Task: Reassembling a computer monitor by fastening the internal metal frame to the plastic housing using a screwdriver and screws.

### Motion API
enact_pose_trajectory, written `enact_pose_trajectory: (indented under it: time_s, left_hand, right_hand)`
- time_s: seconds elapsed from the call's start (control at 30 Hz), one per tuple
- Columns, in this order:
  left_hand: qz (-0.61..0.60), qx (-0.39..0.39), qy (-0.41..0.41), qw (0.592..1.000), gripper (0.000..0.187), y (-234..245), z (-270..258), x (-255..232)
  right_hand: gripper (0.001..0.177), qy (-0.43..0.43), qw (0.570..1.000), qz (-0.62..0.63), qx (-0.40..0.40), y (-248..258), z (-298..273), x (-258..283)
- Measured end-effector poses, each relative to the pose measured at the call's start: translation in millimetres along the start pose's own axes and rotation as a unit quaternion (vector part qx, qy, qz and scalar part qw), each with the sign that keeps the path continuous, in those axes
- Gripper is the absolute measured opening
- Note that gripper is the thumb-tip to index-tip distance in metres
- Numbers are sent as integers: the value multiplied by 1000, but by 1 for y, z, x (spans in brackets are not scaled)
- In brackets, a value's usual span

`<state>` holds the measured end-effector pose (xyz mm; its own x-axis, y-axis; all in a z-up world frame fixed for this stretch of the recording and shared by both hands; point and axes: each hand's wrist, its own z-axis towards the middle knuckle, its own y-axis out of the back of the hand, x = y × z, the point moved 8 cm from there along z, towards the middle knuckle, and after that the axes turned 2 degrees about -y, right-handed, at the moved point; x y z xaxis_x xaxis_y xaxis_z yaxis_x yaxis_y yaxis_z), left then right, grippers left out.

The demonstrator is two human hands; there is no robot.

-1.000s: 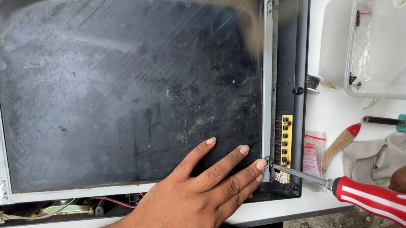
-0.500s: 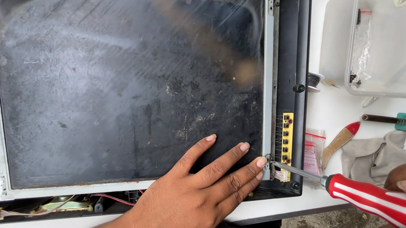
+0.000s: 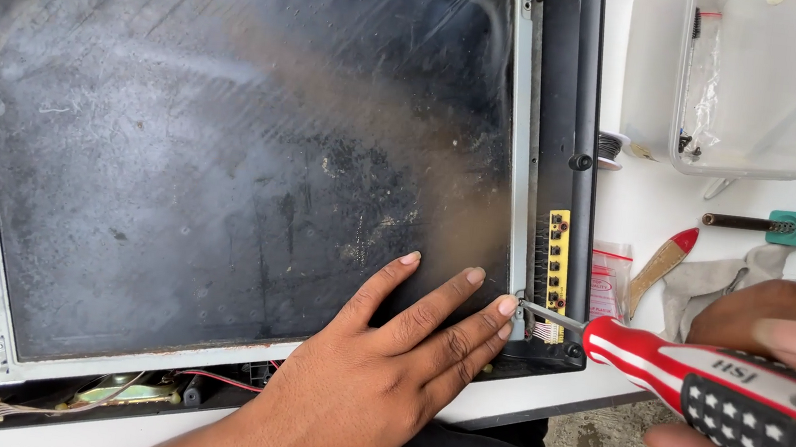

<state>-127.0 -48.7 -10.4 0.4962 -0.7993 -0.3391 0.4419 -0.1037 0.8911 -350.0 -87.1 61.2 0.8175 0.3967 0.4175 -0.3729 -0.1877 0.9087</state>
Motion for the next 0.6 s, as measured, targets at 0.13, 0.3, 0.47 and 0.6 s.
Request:
enact_pose_trajectory:
  time_s: [0.13,0.3,0.47,0.6]
  left_hand:
    - [-1,-6,0,1000,43,4,0,2]
    - [-14,-12,6,1000,43,3,0,1]
    - [-7,-24,3,1000,41,4,0,1]
    - [5,-21,0,1000,43,2,-2,0]
  right_hand:
    - [99,99,994,-3,44,10,17,31]
    - [81,54,992,-62,99,7,55,66]
    - [50,-148,980,-74,113,-6,20,-4]
    - [38,-267,954,-83,108,17,-60,-78]
